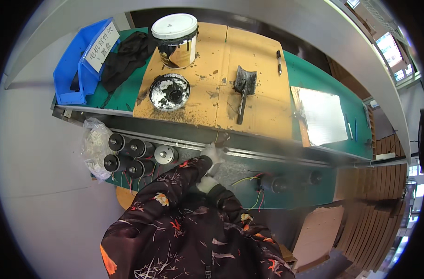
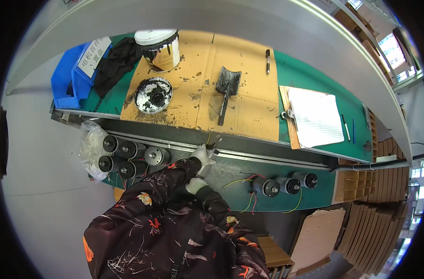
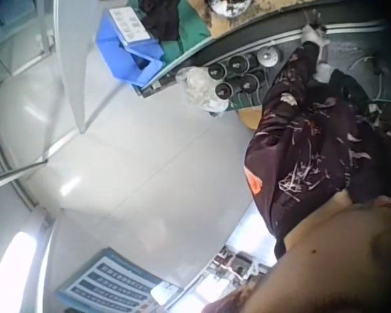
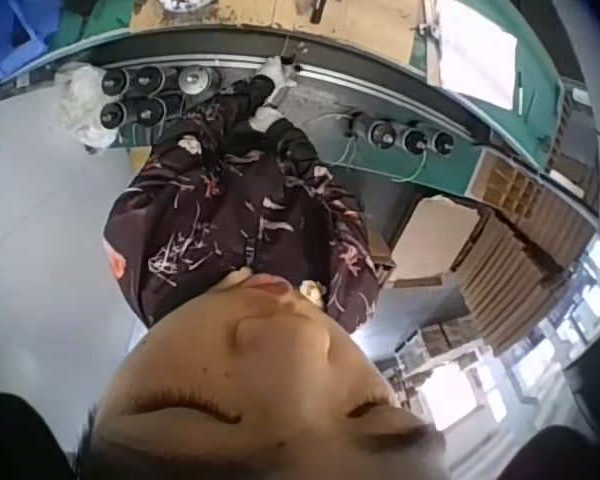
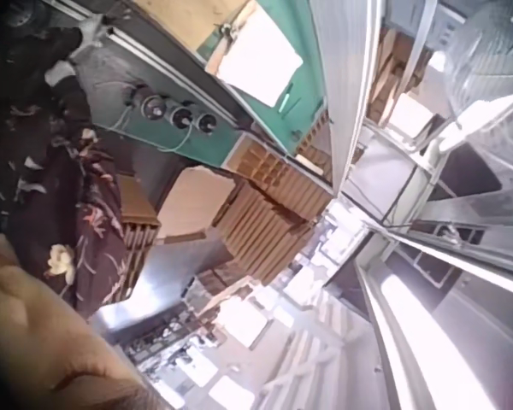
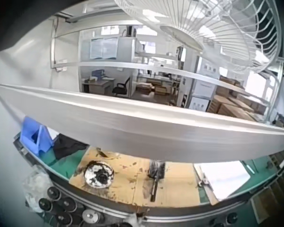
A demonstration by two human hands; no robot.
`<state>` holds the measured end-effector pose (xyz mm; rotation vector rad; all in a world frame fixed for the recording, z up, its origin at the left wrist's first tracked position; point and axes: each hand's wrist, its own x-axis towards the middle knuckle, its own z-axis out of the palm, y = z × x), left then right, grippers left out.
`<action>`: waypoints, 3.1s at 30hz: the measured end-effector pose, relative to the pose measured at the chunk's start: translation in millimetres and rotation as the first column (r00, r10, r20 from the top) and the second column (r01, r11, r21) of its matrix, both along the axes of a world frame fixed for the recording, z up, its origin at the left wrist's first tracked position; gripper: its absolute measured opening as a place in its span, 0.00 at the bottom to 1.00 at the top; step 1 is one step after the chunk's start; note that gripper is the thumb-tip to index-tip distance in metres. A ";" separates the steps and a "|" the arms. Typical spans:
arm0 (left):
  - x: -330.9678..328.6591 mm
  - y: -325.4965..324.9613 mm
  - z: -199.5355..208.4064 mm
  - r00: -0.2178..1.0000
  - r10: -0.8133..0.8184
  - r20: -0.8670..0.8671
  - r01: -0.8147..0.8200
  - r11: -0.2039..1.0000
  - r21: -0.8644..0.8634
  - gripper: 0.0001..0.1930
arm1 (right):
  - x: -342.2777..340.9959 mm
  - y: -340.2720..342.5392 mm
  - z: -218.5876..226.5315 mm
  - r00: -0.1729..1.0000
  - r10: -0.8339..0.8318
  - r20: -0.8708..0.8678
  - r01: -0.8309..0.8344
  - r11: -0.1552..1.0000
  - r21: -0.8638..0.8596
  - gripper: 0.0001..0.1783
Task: Transfer electronic components from a storage rack to an assembly line and arrange them for processing.
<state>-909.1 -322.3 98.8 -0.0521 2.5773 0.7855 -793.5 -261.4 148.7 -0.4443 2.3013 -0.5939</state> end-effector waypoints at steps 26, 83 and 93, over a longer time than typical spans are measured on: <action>129.2 0.9 124.7 0.758 0.415 -0.503 -0.449 0.892 0.060 0.46 | -16.8 60.6 22.0 0.961 -0.269 0.058 0.200 0.537 -0.820 0.51; 355.5 -160.7 -51.5 0.125 0.538 0.834 -0.743 -0.506 0.438 0.14 | -230.2 -54.0 329.2 0.747 -0.317 -0.584 -0.172 0.757 -0.630 0.15; 366.0 -160.5 -64.4 0.074 0.535 0.842 -0.722 -0.554 0.415 0.13 | -114.5 7.8 282.5 0.744 -0.392 -0.541 -0.179 0.663 -0.727 0.07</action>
